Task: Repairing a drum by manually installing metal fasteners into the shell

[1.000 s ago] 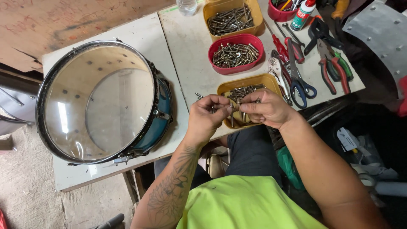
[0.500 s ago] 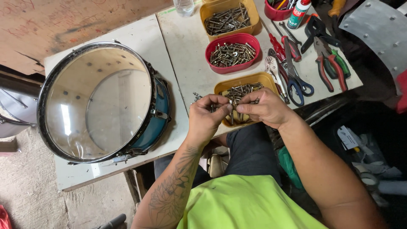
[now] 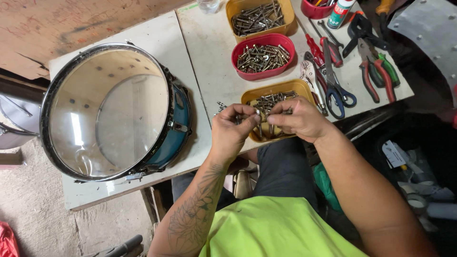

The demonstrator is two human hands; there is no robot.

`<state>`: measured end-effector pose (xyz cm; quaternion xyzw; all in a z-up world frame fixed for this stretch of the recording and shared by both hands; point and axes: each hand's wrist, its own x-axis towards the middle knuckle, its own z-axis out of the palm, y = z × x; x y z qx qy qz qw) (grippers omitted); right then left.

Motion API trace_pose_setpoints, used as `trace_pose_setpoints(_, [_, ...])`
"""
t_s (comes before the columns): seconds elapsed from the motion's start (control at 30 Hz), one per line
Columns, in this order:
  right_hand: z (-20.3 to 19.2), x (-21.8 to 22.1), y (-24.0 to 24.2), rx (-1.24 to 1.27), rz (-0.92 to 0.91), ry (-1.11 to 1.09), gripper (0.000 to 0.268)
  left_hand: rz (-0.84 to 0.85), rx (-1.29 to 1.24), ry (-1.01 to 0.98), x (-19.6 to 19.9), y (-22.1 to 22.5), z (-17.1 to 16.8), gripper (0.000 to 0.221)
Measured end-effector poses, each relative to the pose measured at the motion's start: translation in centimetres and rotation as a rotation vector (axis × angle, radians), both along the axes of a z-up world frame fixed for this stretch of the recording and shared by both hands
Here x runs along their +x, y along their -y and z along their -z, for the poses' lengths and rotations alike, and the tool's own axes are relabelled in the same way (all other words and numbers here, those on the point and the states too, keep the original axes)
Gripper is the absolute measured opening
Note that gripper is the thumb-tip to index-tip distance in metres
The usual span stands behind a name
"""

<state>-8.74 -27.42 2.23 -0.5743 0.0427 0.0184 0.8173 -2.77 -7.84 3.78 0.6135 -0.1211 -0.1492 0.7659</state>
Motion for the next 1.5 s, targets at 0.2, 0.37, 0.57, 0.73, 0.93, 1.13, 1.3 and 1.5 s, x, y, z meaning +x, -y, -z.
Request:
trace_pose_setpoints(0.2, [3.4, 0.7, 4.5, 0.113, 0.071, -0.06, 0.016, -0.1, 0.012, -0.102, 1.0, -2.5, -0.6, 0.02])
trace_pose_setpoints(0.37, [4.1, 1.5, 4.9, 0.087, 0.071, -0.183, 0.016, -0.155, -0.031, -0.182, 2.1, -4.5, 0.9, 0.02])
trace_pose_setpoints(0.57, [0.5, 3.6, 1.4, -0.56, -0.063, -0.291, 0.036, -0.184, -0.026, -0.225, 3.1, -6.1, 3.7, 0.02])
trace_pose_setpoints(0.73, [-1.2, 4.6, -0.5, -1.197, -0.379, -0.373, 0.025, -0.194, -0.003, -0.227, 3.6, -5.9, 4.2, 0.02])
trace_pose_setpoints(0.93, [2.7, 4.9, 0.2, -1.58, -0.496, -0.276, 0.028, -0.157, 0.005, -0.204, 3.3, -4.5, 4.1, 0.02])
trace_pose_setpoints(1.13, [-1.0, 3.5, 1.6, -1.147, -0.258, 0.063, 0.022, -0.063, 0.039, -0.106, 2.9, -2.2, 3.4, 0.019])
trace_pose_setpoints(1.3, [-3.1, 1.7, 2.7, -0.762, -0.181, 0.142, 0.023, 0.051, 0.042, -0.058, 1.9, -0.2, 2.0, 0.022])
trace_pose_setpoints(1.5, [-1.0, 0.8, 3.2, -0.259, -0.049, 0.051, 0.031, 0.13, -0.064, -0.221, 0.4, 0.9, 1.6, 0.024])
